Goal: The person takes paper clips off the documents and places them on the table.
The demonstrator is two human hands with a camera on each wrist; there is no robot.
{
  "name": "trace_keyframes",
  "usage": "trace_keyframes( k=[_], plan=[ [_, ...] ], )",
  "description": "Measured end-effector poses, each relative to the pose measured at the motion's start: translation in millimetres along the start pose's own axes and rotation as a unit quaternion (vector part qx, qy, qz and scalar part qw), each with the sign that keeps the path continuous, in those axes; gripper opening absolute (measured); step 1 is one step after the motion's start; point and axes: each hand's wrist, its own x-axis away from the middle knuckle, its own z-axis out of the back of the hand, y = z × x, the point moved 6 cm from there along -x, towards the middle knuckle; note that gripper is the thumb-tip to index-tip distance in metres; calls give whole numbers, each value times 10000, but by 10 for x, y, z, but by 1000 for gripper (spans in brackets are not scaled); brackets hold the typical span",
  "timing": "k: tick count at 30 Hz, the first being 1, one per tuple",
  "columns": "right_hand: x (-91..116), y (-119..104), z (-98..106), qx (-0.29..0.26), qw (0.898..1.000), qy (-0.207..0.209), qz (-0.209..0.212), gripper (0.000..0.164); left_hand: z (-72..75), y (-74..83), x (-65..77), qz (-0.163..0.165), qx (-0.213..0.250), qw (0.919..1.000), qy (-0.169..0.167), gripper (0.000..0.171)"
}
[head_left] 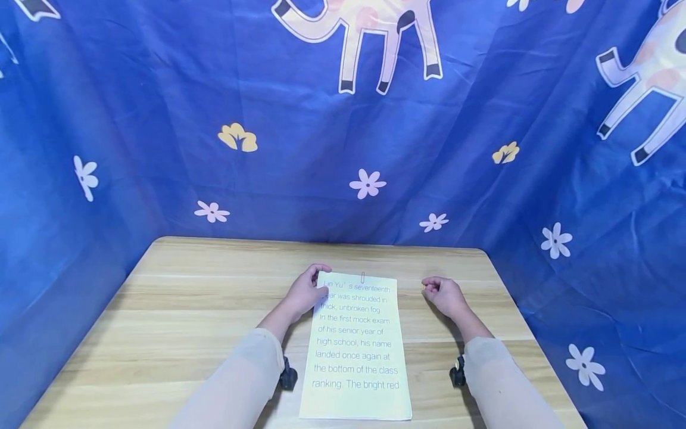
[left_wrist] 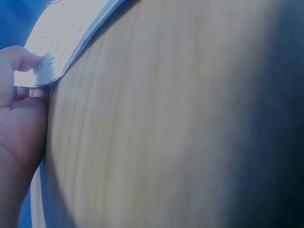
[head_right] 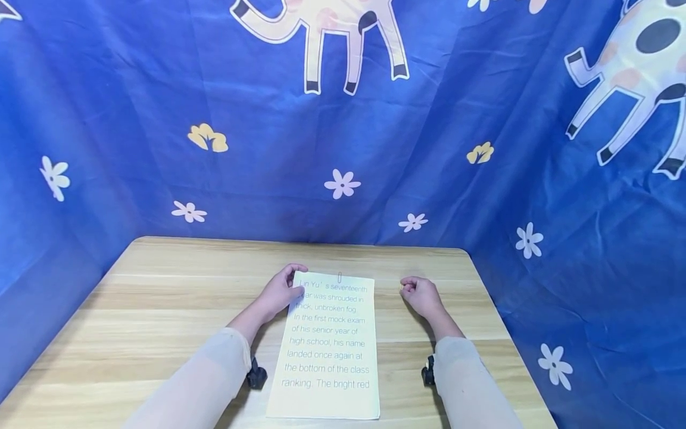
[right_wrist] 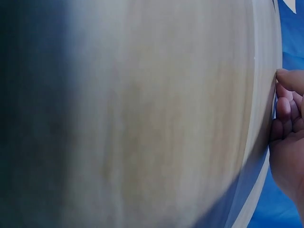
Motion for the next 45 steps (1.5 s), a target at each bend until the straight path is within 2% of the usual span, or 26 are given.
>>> trace_keyframes(
  k=[10, 15, 21, 25, 27, 29, 33, 35, 36, 38, 41, 43, 45],
  plan=[
    [-10, -27, 34, 36, 10000, -27, 40, 31, 3, 33, -5, -20, -45, 10000, 7, 56],
    [-31, 3, 31, -29, 10000, -37, 75, 33, -6, 12, -31, -131, 49, 9999, 8, 56],
    [-11, 45, 36, -637, 9976, -115, -229, 36, -12, -5, -44, -152, 123, 9998, -32, 57],
    [0, 79, 50, -1158, 9924, -38, -413, 37, -13, -10, -43, -146, 101, 9998, -14, 56],
    [-1, 101, 59, -1665, 9843, -28, -592, 41, -18, -15, -41, -138, 121, 9998, -20, 56],
    [5, 109, 76, -2288, 9696, -36, -864, 46, -23, -16, -36, -139, 121, 9998, -18, 56],
    [23, 24, 100, -3659, 9205, 78, -1367, 55, -24, -14, -23, -131, 91, 9999, 6, 56],
    [27, -76, 95, -4082, 9020, 155, -1395, 57, -21, -18, -18, -116, 78, 9999, 20, 57],
    [27, -140, 81, -4224, 8960, 190, -1356, 57, -19, -20, -17, -110, 66, 9999, 29, 56],
    [26, -283, 34, -4403, 8894, 188, -1212, 57, -20, -21, -14, -102, 40, 9999, 34, 56],
    [33, -499, -69, -4511, 8868, 180, -984, 54, -25, -23, -19, -104, 13, 9999, 34, 56],
    [43, -642, -158, -4422, 8932, 137, -810, 53, -30, -23, -20, -108, 44, 9999, 29, 56],
    [54, -776, -264, -4143, 9081, 92, -600, 52, -30, -22, -18, -106, 83, 9999, 32, 55]
  ],
)
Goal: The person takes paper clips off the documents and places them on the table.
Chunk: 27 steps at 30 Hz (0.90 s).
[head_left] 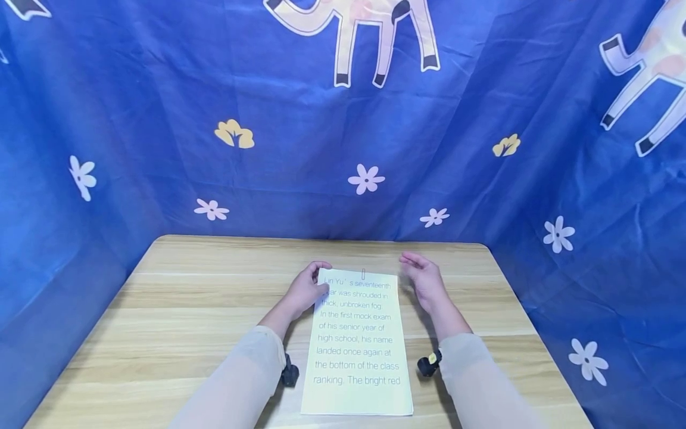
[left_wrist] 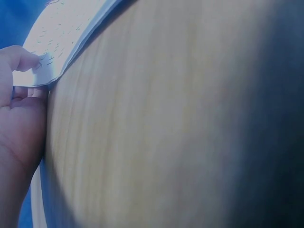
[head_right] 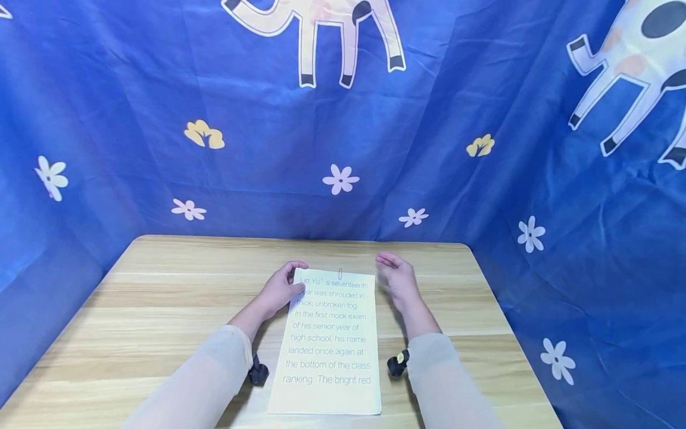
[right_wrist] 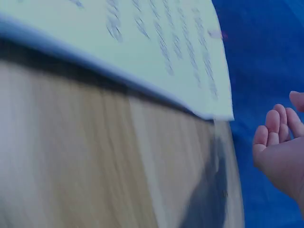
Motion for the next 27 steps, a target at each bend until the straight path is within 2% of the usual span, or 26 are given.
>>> trace_keyframes(
  k=[2, 4, 7, 11, 14, 19, 27],
  plan=[
    [30, 3, -178, 528, 9982, -194, 219, 52, 1, 5, 7, 4, 44, 10000, -5, 55],
    [64, 14, -352, 1211, 9906, -394, 494, 53, 2, 11, 20, 24, 87, 10000, -27, 56],
    [110, 17, -579, 2249, 9674, -575, 1017, 52, 12, 15, 40, 58, 149, 9999, -41, 56],
    [114, 24, -767, 3170, 9356, -543, 1456, 52, 21, 14, 50, 77, 238, 9997, -75, 56],
    [86, 48, -831, 3465, 9244, -563, 1494, 53, 21, 7, 46, 83, 258, 9996, -85, 56],
    [38, 122, -842, 3642, 9171, -718, 1454, 51, 14, -13, 39, 114, 260, 9996, -58, 56],
    [-9, 198, -758, 3392, 9285, -668, 1354, 44, -20, 53, 34, 97, 206, 9997, -114, 56]
  ],
)
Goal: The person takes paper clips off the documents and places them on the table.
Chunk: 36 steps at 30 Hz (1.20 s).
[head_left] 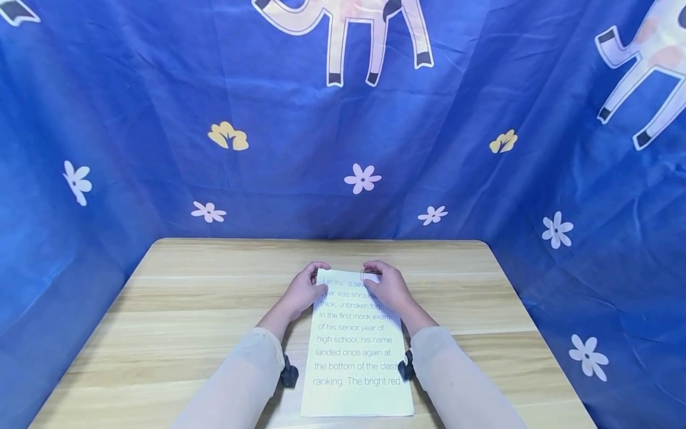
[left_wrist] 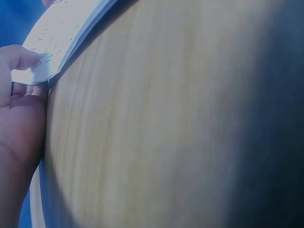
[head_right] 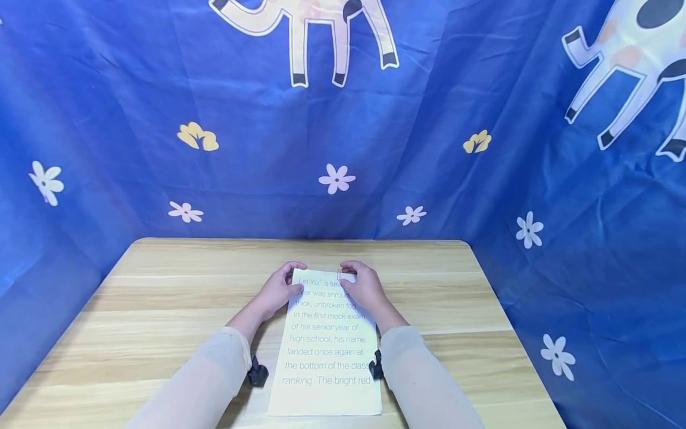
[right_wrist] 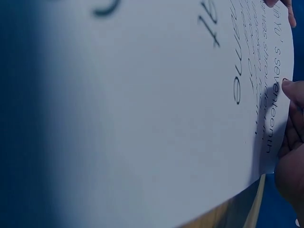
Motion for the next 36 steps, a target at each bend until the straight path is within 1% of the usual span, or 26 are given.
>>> trace_keyframes(
  k=[4, 8, 11, 20, 27, 36],
  plan=[
    [-15, -9, 10, 105, 9999, -2, 53, 40, 8, 21, -13, -6, -41, 10000, 27, 56],
    [-15, -32, 19, 411, 9991, 26, 110, 37, 7, 25, -21, -15, -25, 10000, 7, 56],
    [-8, -58, 22, 574, 9982, 19, 180, 36, 8, 25, -19, -25, -26, 10000, 28, 57],
    [4, -68, 8, 774, 9966, -67, 266, 37, -9, 2, -17, -55, 10, 10000, -26, 56],
    [14, -77, 14, 738, 9969, -52, 266, 36, -10, 6, -7, -73, -9, 10000, 3, 56],
    [30, -84, 18, 707, 9972, 67, 248, 33, -4, 2, -3, -9, -48, 10000, 50, 57]
  ],
)
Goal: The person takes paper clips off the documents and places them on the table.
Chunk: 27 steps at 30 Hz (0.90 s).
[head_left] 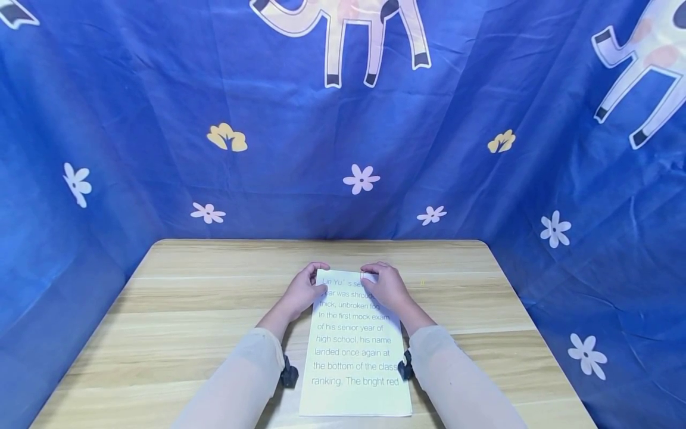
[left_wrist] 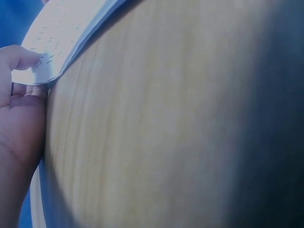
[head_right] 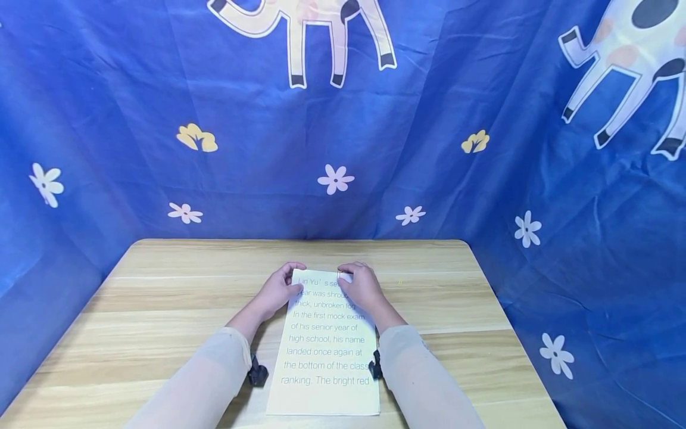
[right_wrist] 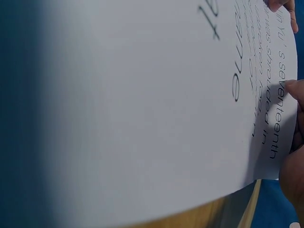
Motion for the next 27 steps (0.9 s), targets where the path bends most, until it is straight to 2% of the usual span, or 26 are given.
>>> trace_keyframes(
  k=[14, 27],
  plan=[
    [-5, -15, 54, -111, 9994, 319, 48, 33, -1, -5, 3, -73, 82, 9999, -50, 55],
    [-19, -24, 301, -36, 9982, 593, 104, 35, -8, -25, -11, 45, 151, 9999, -59, 56]
  ],
)
